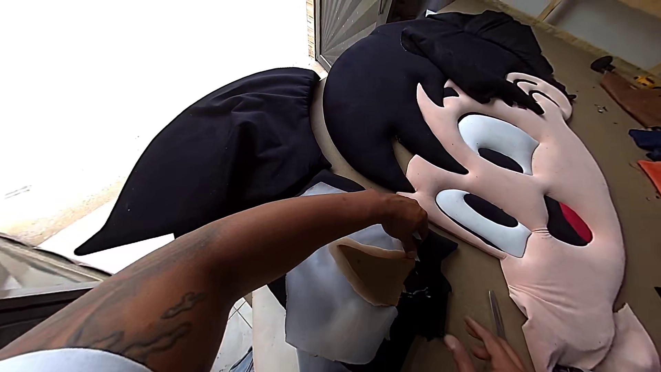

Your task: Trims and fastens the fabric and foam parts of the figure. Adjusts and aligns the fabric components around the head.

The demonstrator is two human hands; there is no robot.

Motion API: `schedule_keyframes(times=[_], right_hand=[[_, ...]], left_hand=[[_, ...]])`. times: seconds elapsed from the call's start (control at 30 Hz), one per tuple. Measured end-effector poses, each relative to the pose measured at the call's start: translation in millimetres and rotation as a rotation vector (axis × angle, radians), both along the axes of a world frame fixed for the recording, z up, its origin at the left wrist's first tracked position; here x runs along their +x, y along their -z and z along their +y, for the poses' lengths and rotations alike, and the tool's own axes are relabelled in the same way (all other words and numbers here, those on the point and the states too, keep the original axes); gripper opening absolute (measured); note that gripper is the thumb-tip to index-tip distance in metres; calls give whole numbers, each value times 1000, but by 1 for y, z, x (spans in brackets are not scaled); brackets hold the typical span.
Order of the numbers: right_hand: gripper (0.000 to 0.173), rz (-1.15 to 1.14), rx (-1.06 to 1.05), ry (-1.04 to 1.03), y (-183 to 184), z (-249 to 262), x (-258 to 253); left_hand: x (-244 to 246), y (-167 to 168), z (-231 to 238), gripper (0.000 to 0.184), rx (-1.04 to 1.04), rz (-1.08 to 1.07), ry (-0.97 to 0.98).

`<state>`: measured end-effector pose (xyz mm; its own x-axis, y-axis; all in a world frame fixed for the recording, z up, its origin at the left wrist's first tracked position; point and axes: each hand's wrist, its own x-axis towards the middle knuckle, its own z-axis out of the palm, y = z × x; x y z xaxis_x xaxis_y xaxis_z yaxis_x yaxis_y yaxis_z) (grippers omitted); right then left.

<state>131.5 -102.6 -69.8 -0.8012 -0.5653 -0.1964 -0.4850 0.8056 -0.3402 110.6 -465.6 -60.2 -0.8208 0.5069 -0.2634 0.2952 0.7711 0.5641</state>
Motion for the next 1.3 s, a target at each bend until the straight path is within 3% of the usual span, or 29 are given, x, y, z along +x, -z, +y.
schedule_keyframes(times=[0.07,0.2,0.33,0.43,0.5,0.57,0.6,0.67,0.73,0.8,0.87,0.93,1.0,1.03,1.1,1.17,1.23,1.3], right_hand=[[76,-91,-147,-3,5,-42,11],[87,53,-189,52,22,-98,20],[82,-63,-214,117,27,-110,11],[79,-244,-274,167,21,-109,7],[72,-365,-436,160,16,-108,6],[63,-368,-653,57,0,-104,8],[57,-309,-749,-43,-14,-97,8],[41,-188,-879,-305,-56,-75,2],[15,-172,-934,-570,-96,-46,-13],[7,-278,-1005,-690,-118,-22,-25],[9,-439,-1113,-696,-117,-4,-29],[11,-559,-1221,-644,-104,8,-28],[15,-595,-1287,-574,-83,19,-25],[19,-591,-1304,-527,-71,25,-23],[26,-563,-1313,-380,-44,38,-14],[34,-554,-1303,-121,-19,54,3],[30,-687,-1340,278,1,72,26],[66,-938,-1373,557,14,89,44]], left_hand=[[-4,-4,5,32,-21,1,6],[5,-3,-3,29,-52,136,-116],[41,-10,-30,58,-129,84,-305],[66,-10,-39,57,-181,1,-368],[78,-14,-47,56,-191,0,-407],[93,-32,-58,50,-54,29,-409],[103,-48,-63,43,112,25,-374],[128,-84,-63,40,659,-86,-210],[146,-110,-53,43,1051,-223,-58],[152,-119,-38,32,1101,-38,-150],[144,-105,-8,41,922,189,-350],[133,-76,34,71,845,61,-393],[127,-48,75,91,988,-247,-277],[127,-34,93,92,1088,-394,-204],[128,-16,121,70,1199,-594,-130],[126,-6,141,42,1215,-630,-166],[128,4,161,38,1154,-510,-334],[133,18,185,47,1017,-332,-591]])
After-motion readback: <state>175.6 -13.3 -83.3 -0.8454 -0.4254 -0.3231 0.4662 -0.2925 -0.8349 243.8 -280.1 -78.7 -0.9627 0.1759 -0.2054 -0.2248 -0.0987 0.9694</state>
